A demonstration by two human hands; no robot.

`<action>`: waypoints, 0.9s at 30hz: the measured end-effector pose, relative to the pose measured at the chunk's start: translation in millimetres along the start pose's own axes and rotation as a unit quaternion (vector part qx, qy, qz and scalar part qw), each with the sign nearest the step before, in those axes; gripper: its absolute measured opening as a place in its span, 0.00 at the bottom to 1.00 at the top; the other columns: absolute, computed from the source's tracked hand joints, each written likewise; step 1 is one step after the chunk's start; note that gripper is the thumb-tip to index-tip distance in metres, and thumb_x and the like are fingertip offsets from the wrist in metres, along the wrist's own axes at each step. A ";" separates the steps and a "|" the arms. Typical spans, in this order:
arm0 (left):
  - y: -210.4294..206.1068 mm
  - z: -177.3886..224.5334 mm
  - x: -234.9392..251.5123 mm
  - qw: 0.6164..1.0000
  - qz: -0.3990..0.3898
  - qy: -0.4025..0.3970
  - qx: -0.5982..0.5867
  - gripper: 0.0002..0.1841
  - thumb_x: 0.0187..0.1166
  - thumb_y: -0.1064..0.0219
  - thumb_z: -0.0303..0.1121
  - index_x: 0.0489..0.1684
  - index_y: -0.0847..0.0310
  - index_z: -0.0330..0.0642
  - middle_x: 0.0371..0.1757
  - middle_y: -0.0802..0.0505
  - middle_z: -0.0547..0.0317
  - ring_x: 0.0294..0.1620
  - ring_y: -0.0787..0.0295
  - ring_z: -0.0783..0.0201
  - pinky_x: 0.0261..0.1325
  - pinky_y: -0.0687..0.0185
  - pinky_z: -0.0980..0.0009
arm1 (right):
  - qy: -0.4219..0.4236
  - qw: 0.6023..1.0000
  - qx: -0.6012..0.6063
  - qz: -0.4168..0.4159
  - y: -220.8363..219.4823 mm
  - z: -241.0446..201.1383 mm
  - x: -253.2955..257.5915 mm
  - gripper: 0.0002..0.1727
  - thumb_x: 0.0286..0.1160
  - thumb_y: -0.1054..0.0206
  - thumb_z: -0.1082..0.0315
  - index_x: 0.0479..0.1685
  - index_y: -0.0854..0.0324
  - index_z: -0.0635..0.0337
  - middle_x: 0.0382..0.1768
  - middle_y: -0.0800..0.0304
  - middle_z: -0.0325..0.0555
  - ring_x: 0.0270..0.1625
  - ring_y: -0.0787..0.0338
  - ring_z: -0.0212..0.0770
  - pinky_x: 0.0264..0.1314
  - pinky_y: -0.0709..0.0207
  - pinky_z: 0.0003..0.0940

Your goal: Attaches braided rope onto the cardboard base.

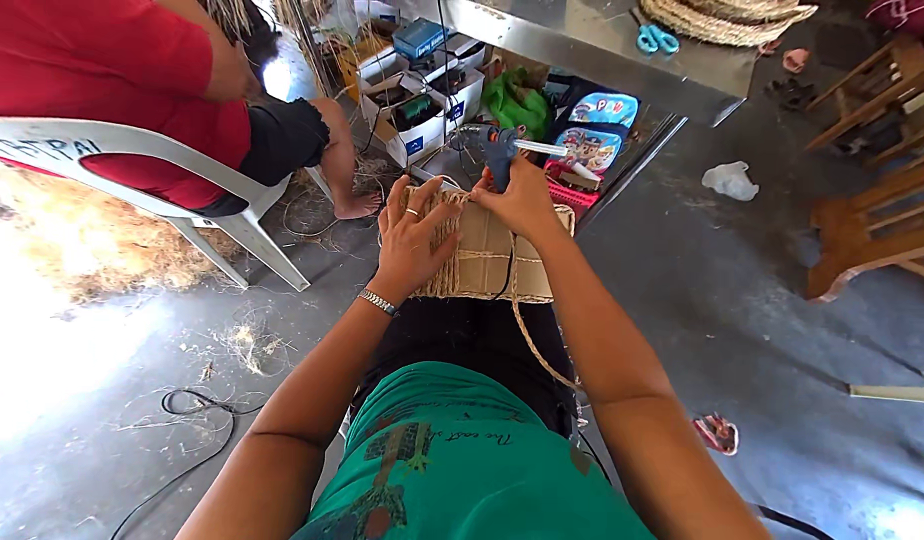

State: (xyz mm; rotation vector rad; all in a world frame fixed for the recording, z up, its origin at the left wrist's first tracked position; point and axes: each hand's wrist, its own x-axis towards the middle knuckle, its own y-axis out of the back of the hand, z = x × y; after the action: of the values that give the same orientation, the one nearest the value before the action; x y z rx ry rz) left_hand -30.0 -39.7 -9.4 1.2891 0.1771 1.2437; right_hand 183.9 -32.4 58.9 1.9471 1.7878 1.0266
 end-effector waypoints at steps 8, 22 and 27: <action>-1.8 0.9 -6.7 1.000 0.000 -0.007 0.027 0.19 0.82 0.41 0.59 0.66 0.15 0.72 0.89 0.30 0.64 0.93 0.55 0.37 0.80 0.48 0.33 | -0.011 0.999 -0.013 0.048 -19.2 -4.0 6.1 0.21 0.66 0.20 0.62 0.54 0.16 0.66 0.41 0.06 0.49 0.47 0.06 0.45 0.57 0.15 0.49; 9.3 -11.4 13.5 0.998 -0.059 0.030 0.004 0.29 0.78 0.41 0.62 0.82 0.29 0.80 0.87 0.29 0.62 0.90 0.51 0.38 0.76 0.46 0.31 | 0.020 0.990 0.065 0.121 9.9 -0.6 -9.4 0.27 0.84 0.35 0.47 0.59 0.18 0.66 0.46 0.10 0.52 0.51 0.10 0.42 0.60 0.17 0.45; 11.5 -11.3 13.9 0.996 -0.076 0.039 -0.011 0.35 0.72 0.37 0.61 0.86 0.33 0.78 0.88 0.30 0.62 0.91 0.54 0.37 0.74 0.46 0.30 | 0.034 0.991 0.131 0.026 46.2 -10.6 -59.4 0.18 0.90 0.41 0.55 0.56 0.18 0.63 0.40 0.08 0.43 0.26 0.13 0.33 0.30 0.14 0.33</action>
State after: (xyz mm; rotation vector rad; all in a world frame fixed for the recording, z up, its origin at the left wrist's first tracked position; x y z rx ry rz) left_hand -39.1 -24.7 2.6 1.1868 0.3108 1.1618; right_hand 212.6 -99.8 78.9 2.1425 2.0071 0.9243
